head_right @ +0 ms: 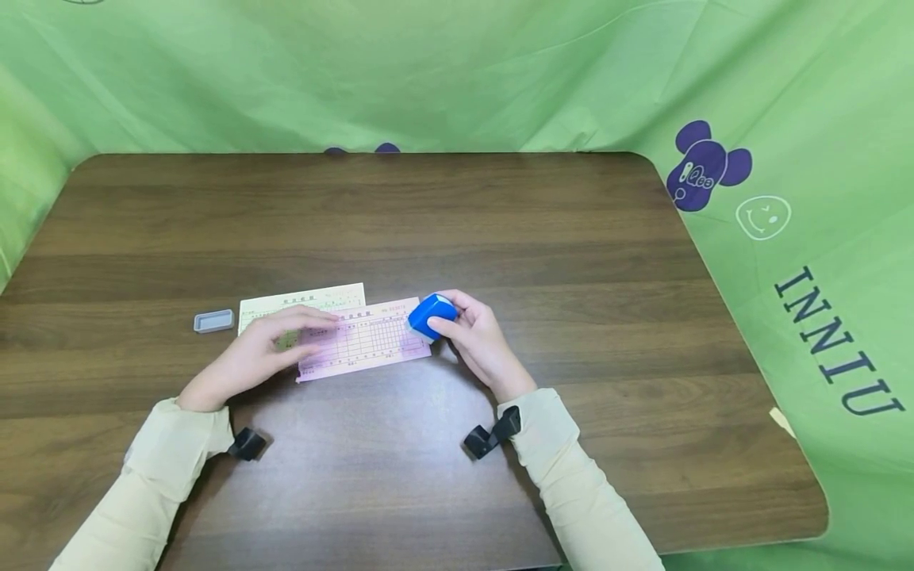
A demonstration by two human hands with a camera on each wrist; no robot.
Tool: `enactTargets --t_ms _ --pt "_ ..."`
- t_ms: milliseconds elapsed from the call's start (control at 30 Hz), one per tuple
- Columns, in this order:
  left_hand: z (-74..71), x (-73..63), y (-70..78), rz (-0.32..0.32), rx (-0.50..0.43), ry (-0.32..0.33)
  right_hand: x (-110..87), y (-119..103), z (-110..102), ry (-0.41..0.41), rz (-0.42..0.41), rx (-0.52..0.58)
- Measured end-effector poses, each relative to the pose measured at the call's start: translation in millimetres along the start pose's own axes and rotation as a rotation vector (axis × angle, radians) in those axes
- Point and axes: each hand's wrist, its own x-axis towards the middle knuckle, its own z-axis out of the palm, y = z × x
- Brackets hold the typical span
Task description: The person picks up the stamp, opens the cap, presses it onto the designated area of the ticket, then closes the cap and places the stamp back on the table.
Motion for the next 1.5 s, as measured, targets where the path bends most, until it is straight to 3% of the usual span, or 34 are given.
enactTargets --t_ms 167,333,500,733,1500 --pt "-12.2 -3.2 0.0 -0.074 0.008 0.204 0.0 0.8 -0.3 -0.007 -0.006 0.001" --pt "-27.2 -8.9 -5.2 -0.124 0.088 0.273 0.3 1.5 -0.6 -0.017 -0.014 -0.008" --pt "-40.3 -13.8 -6.3 -0.197 0.160 0.273 0.8 3.3 -2.5 -0.034 -0.032 -0.014" --pt "-50.3 -19.3 -11.4 -0.298 0.176 0.219 0.0 -0.8 1.0 -0.010 0.006 -0.025" --pt "-55.6 -21.9 -22.6 -0.408 0.268 0.161 0.4 -0.9 0.1 -0.018 0.008 -0.025"
